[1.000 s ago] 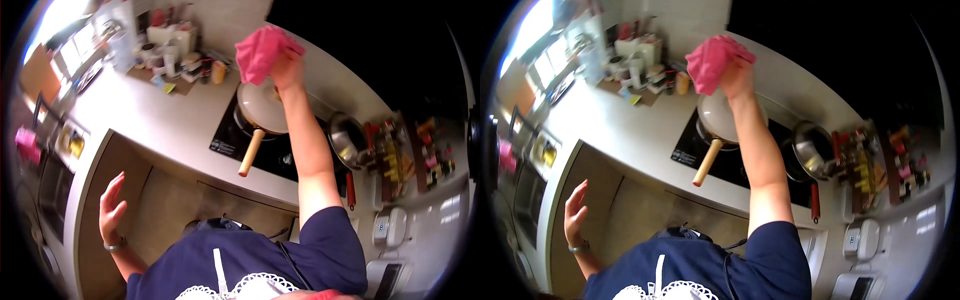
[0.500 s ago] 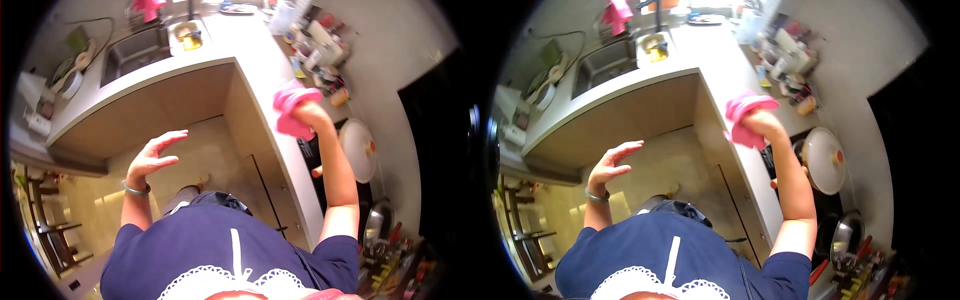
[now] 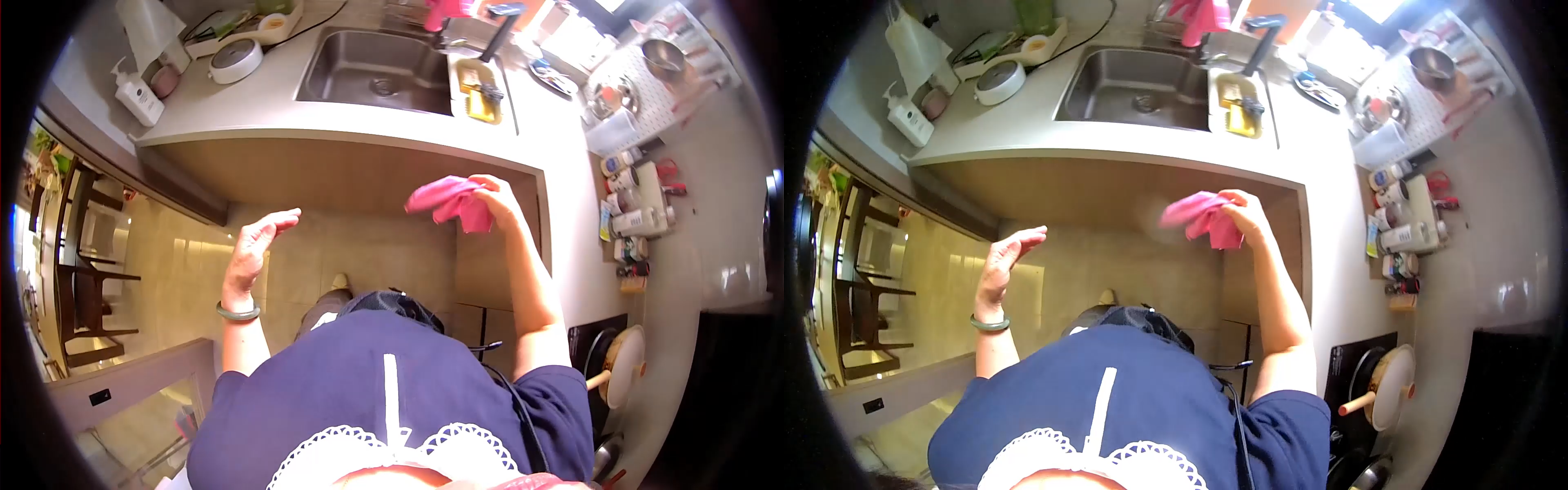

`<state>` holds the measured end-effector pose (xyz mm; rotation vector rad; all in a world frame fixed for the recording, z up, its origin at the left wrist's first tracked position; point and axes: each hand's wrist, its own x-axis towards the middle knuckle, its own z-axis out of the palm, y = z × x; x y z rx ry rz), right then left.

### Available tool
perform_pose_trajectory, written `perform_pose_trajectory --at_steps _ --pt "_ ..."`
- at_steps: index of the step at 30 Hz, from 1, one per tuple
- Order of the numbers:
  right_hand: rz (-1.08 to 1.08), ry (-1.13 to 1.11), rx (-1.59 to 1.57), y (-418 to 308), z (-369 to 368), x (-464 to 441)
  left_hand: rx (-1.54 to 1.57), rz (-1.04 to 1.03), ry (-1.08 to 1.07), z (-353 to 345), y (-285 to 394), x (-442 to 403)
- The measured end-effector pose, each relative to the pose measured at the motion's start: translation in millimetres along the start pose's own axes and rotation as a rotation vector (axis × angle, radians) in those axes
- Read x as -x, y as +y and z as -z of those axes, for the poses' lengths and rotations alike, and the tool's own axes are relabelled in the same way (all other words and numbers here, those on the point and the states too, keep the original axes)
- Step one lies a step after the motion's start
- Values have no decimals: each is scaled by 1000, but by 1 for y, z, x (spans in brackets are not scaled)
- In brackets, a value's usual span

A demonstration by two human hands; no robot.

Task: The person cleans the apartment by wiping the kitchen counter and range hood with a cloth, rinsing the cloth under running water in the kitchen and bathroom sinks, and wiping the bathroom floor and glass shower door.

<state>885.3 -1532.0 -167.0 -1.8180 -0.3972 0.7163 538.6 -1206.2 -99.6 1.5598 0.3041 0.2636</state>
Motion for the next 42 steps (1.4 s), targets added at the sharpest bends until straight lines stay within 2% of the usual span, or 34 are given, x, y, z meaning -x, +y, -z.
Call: perform_pose_trajectory --at_steps 4,6,8,10,14,15,16,18,20,21,22,24,25,28,30,32,33,34,36,38,40,41,42 --pt "-35 286 -326 -34 -9 -72 26 5 79 78 -7 -28" --pt "102 354 -328 -32 8 -116 20 10 152 103 -11 -34" --pt "184 493 -198 -40 25 -138 37 36 208 119 -15 -42" --pt "146 646 179 -38 57 -155 38 84 270 124 -19 -46" --pt "173 1139 340 -16 112 -171 79 178 340 126 -41 -65" --pt "58 1016 430 0 123 -178 75 204 356 120 -44 -75" --pt "-97 801 555 9 124 -189 71 213 346 114 -47 -84" --pt "100 398 1494 72 144 -230 57 266 400 97 -50 -102" --pt "-76 609 1294 102 151 -255 54 270 388 76 -42 -124" --pt "-95 662 1276 114 170 -266 31 261 396 64 -33 -138" --pt "-108 654 1264 125 195 -271 4 258 403 51 -22 -151" --pt "-342 765 1180 156 264 -276 -9 272 401 13 1 -181" --pt "-350 760 1174 154 291 -274 -1 266 400 -6 8 -198" --pt "-616 777 1370 138 369 -273 -9 247 388 -40 17 -239" --pt "-522 855 1155 153 423 -285 -32 276 351 -56 15 -255" --pt "-335 868 1126 163 452 -327 -22 292 398 -70 12 -264" --pt "-184 874 1157 144 438 -346 -51 323 380 -75 9 -272" --pt "-135 835 1157 131 428 -369 -78 358 385 -84 13 -271" --pt "332 648 804 99 394 -392 -120 347 363 -86 29 -275" --pt "336 452 406 60 347 -404 -154 273 377 -89 40 -257" --pt "564 347 -151 17 324 -385 -158 220 360 -97 51 -237" --pt "549 336 -240 -42 297 -357 -98 196 401 -107 53 -226" --pt "430 291 -462 -74 285 -344 -81 181 438 -115 49 -212"
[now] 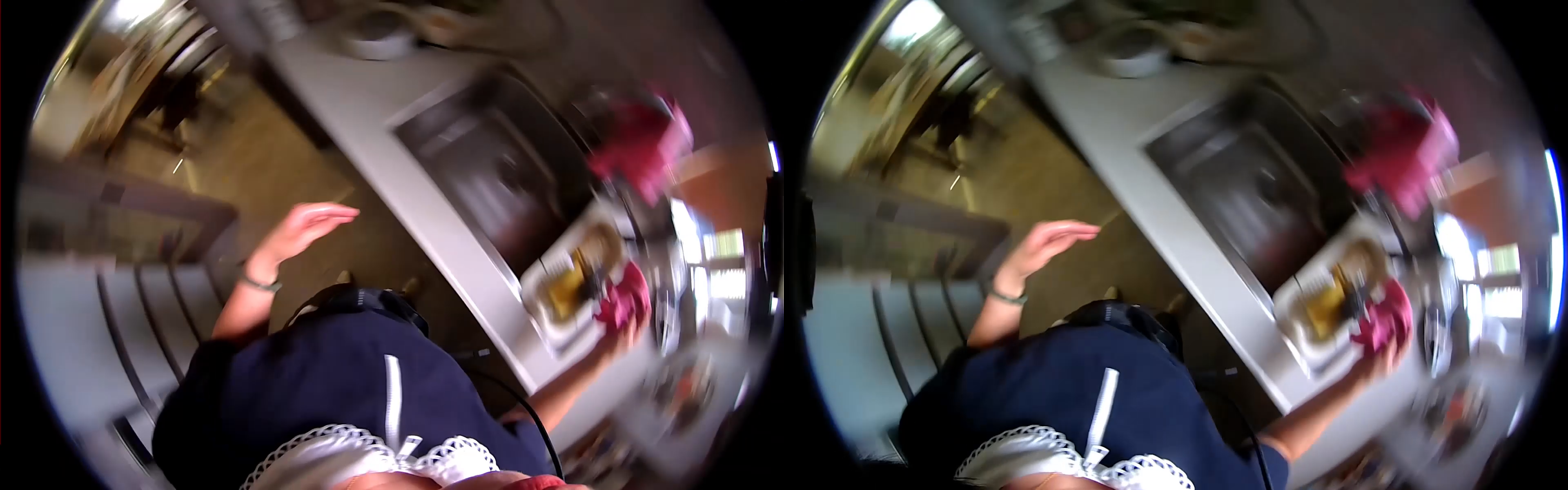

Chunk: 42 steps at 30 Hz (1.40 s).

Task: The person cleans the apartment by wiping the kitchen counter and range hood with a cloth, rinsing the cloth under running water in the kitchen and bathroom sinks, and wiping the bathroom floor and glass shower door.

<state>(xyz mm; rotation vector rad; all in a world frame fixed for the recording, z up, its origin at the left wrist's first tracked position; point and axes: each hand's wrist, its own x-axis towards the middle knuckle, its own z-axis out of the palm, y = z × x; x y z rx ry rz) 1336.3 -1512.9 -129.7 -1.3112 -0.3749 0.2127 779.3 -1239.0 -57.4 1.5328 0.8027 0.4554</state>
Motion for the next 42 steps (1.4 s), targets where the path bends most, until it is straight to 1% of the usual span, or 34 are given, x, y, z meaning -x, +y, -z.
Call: perform_pose_trajectory --at_steps 1,2,3,4,5,6,7,8,10,12,13,14,15,16,17,20,21,22,24,25,27,28,29,30,33,35,36,37,38,39,40,41,42 --pt "61 -5 42 -15 -25 7 -43 -48 18 4 -12 13" --pt "60 -63 44 -19 -54 9 91 31 90 -2 -18 29" --pt "50 -146 35 -19 -87 12 34 117 106 -3 -14 43" --pt "25 -221 14 -18 -117 21 22 -36 92 -1 -37 57" --pt "1 -303 -23 -15 -148 25 101 61 138 -5 -39 70" --pt "-28 -388 -65 -14 -181 32 16 39 197 3 -31 82" --pt "-54 -440 -80 -19 -202 41 -43 -38 228 12 -33 97" --pt "-85 -486 -97 -21 -220 47 2 -153 282 24 -33 111" --pt "-136 -591 -128 -25 -253 63 -108 -333 462 57 18 147" --pt "-199 -718 -148 -19 -295 92 -501 -490 700 95 93 198" --pt "-153 -844 -108 -12 -321 112 -426 -558 878 101 128 219" --pt "-229 -879 -115 -25 -357 147 -738 -780 889 126 154 245" --pt "-271 -922 -145 -57 -391 195 -870 -914 927 143 176 270" --pt "-44 -968 -121 -67 -425 228 -943 -1001 964 155 186 288" --pt "-6 -1010 -97 -72 -451 255 -1004 -1069 981 168 191 306" --pt "55 -1169 -21 -98 -522 340 -1075 -1132 995 208 173 349" --pt "53 -1211 -59 -103 -543 366 -1079 -1140 1000 224 168 361" --pt "-128 -1283 -235 -96 -563 397 -1088 -1149 998 242 161 372" --pt "-102 -1437 -241 -86 -600 429 -1083 -1161 1003 286 152 390" --pt "-219 -1486 -221 -72 -615 443 -1080 -1178 1002 311 148 397" --pt "-408 -1592 36 -107 -646 480 -1089 -1218 988 371 151 403" --pt "-449 -1685 117 -121 -676 487 -1088 -1249 1002 402 153 403" --pt "-400 -1683 65 -123 -704 496 -1083 -1285 1014 432 162 403" --pt "-412 -1721 62 -123 -722 504 -1076 -1315 1030 462 172 403" --pt "-349 -1854 63 -100 -792 510 -1035 -1443 1074 530 193 402" --pt "-525 -1920 181 -60 -789 507 -1031 -1419 1067 559 192 376" --pt "-148 -1904 58 -28 -823 512 -1049 -1413 1056 570 183 358" --pt "224 -1845 -61 -1 -872 522 -1071 -1404 1038 578 177 344" --pt "0 -1869 -45 -11 -894 533 -1084 -1339 1025 589 174 329" --pt "-182 -1877 -45 -12 -934 537 -1103 -1304 1011 601 170 315" --pt "-415 -1891 -77 9 -946 539 -1111 -1251 1002 616 168 299" --pt "-471 -1886 -127 27 -973 541 -1115 -1246 999 630 166 287" --pt "-469 -1891 -125 46 -1002 548 -1115 -1240 1004 645 166 277"
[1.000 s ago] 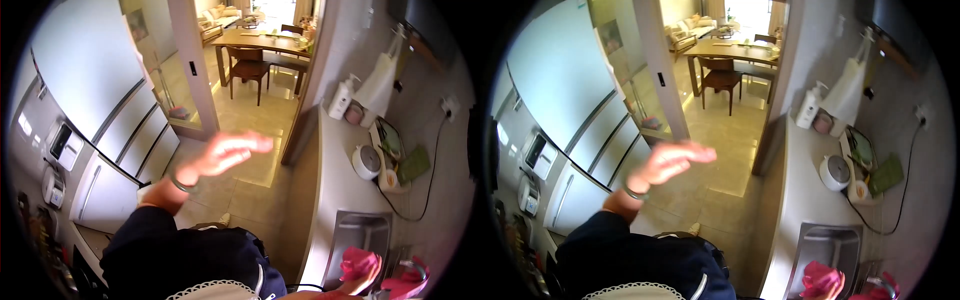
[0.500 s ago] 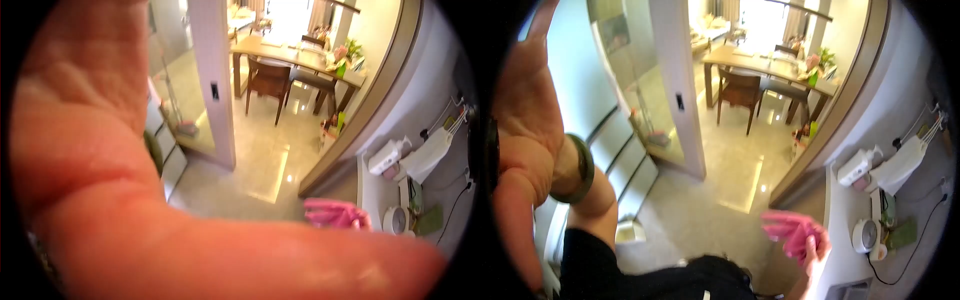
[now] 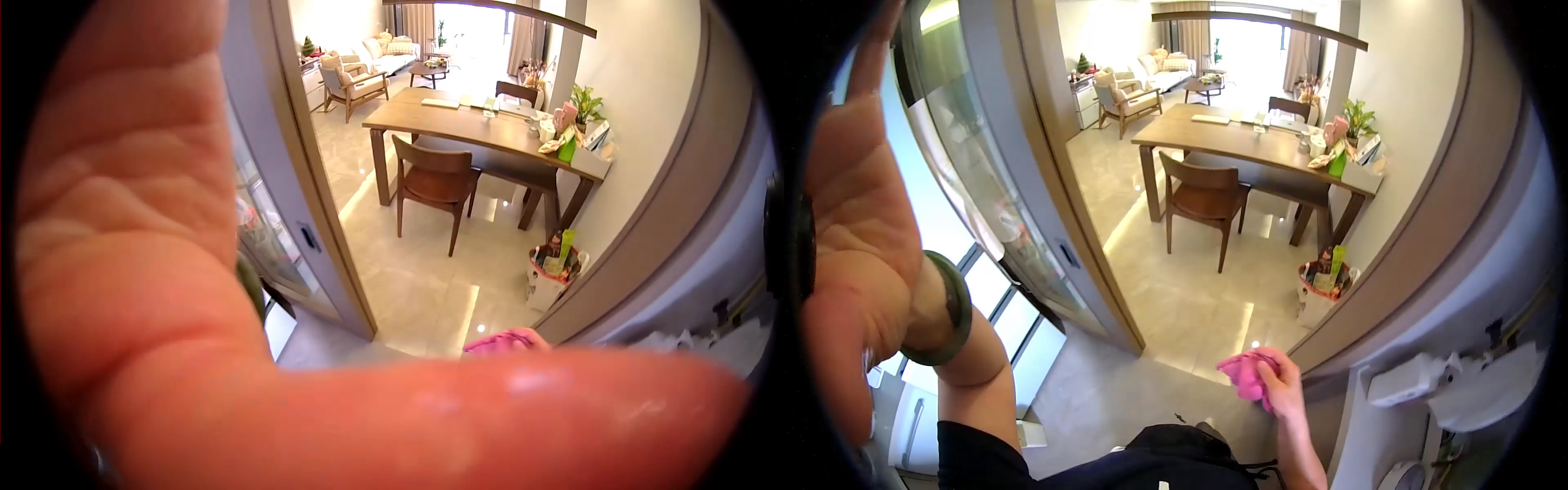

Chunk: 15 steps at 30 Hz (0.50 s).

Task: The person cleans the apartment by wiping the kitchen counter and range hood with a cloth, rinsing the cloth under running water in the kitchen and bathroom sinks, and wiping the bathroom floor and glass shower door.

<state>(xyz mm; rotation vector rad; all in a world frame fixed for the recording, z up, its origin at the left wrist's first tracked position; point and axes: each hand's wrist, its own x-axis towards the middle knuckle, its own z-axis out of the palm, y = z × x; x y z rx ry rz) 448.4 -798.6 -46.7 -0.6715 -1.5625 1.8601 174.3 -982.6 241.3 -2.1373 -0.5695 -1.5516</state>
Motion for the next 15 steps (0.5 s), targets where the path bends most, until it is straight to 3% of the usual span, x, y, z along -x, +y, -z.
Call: perform_pose_trajectory --at_steps 3,5,7,15 --pt "-23 -76 142 25 9 -84 -18 24 12 -14 -50 1" --pt "-114 -4 -87 35 -3 -129 -43 37 29 -21 -81 7" --pt "-133 -27 -110 48 -13 -174 -62 40 57 -21 -115 17" --pt "-190 -134 -17 101 -22 -361 -43 73 270 34 -287 74"
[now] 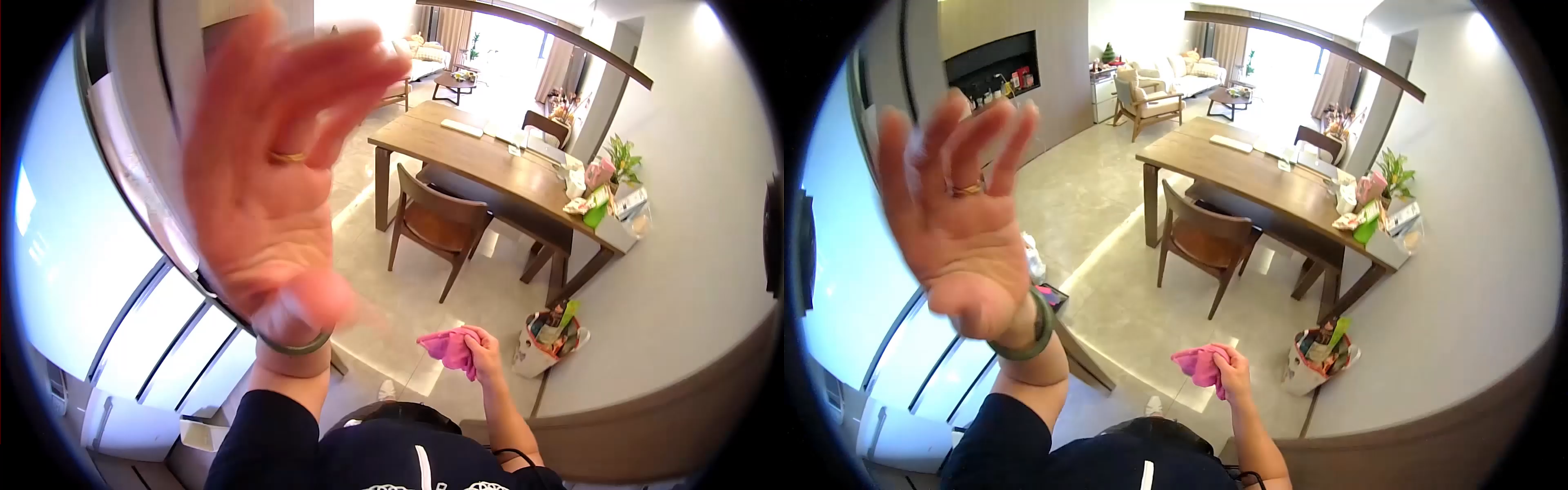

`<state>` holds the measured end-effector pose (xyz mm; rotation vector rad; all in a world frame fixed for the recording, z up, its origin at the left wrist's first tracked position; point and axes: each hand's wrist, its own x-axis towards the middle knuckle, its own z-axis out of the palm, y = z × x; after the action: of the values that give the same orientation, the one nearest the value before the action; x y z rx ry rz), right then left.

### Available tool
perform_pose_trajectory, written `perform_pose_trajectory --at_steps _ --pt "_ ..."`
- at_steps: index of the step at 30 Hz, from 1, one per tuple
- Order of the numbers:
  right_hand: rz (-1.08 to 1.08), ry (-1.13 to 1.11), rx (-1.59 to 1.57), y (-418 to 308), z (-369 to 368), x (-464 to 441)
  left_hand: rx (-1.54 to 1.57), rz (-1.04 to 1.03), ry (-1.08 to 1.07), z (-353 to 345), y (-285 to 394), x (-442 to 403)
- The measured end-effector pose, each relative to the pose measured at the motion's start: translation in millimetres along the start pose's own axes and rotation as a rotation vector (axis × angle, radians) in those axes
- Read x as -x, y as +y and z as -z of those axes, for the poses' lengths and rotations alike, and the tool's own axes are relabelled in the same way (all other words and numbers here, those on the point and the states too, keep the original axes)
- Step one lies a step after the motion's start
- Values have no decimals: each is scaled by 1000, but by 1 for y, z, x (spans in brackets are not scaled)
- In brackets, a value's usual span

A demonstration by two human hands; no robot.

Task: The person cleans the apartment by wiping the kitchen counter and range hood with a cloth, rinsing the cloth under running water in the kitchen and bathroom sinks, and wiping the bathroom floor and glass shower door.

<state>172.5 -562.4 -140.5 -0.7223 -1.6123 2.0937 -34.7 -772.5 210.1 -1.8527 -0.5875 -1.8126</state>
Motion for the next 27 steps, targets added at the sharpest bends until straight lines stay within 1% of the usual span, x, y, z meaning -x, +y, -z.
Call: perform_pose_trajectory --at_steps 1,2,3,4,5,7,9,10,11,13,14,15,16,17,18,19,20,21,23,25,26,27 --pt "-16 16 34 -9 0 -22 17 36 15 6 -26 8" --pt "16 70 65 -17 -1 -39 43 82 21 9 -53 18" --pt "7 68 71 -26 -4 -56 69 171 36 11 -81 31" --pt "60 99 -1 -35 -7 -76 100 290 35 12 -110 49" --pt "113 130 -73 -41 -7 -95 114 443 57 13 -140 68" --pt "111 146 -73 -52 -7 -134 64 702 -97 12 -205 122" --pt "163 192 -301 -75 -18 -171 18 1028 -167 -7 -259 211" --pt "168 140 -292 -85 -25 -192 28 1249 -204 -14 -275 249" --pt "166 133 -291 -97 -36 -212 39 1469 -239 -22 -285 275" --pt "148 -51 -356 -117 -66 -256 516 1727 122 -32 -300 298" --pt "-47 -119 -507 -116 -76 -284 635 1686 268 -33 -313 306" --pt "-134 -149 -727 -104 -89 -315 759 1639 417 -34 -324 314" --pt "-201 -214 -764 -96 -97 -346 567 1522 465 -31 -339 328" --pt "-267 -279 -802 -88 -105 -378 453 1573 522 -15 -353 316" --pt "-216 -51 -670 -67 -120 -420 310 1520 569 4 -377 326" --pt "-53 -45 -472 -50 -135 -455 168 1460 614 23 -401 335" --pt "101 -8 -272 -34 -150 -489 82 1404 740 38 -419 338" --pt "362 -183 -6 -27 -165 -512 -2 1345 861 54 -434 338" --pt "112 -321 -219 -50 -222 -544 -99 1368 973 98 -450 307" --pt "182 -472 -212 -69 -267 -568 -148 1215 1008 141 -473 321" --pt "194 -467 -211 -74 -286 -582 -139 1210 1000 160 -482 325" --pt "231 -523 -134 -76 -303 -595 -203 1189 1100 178 -492 329"
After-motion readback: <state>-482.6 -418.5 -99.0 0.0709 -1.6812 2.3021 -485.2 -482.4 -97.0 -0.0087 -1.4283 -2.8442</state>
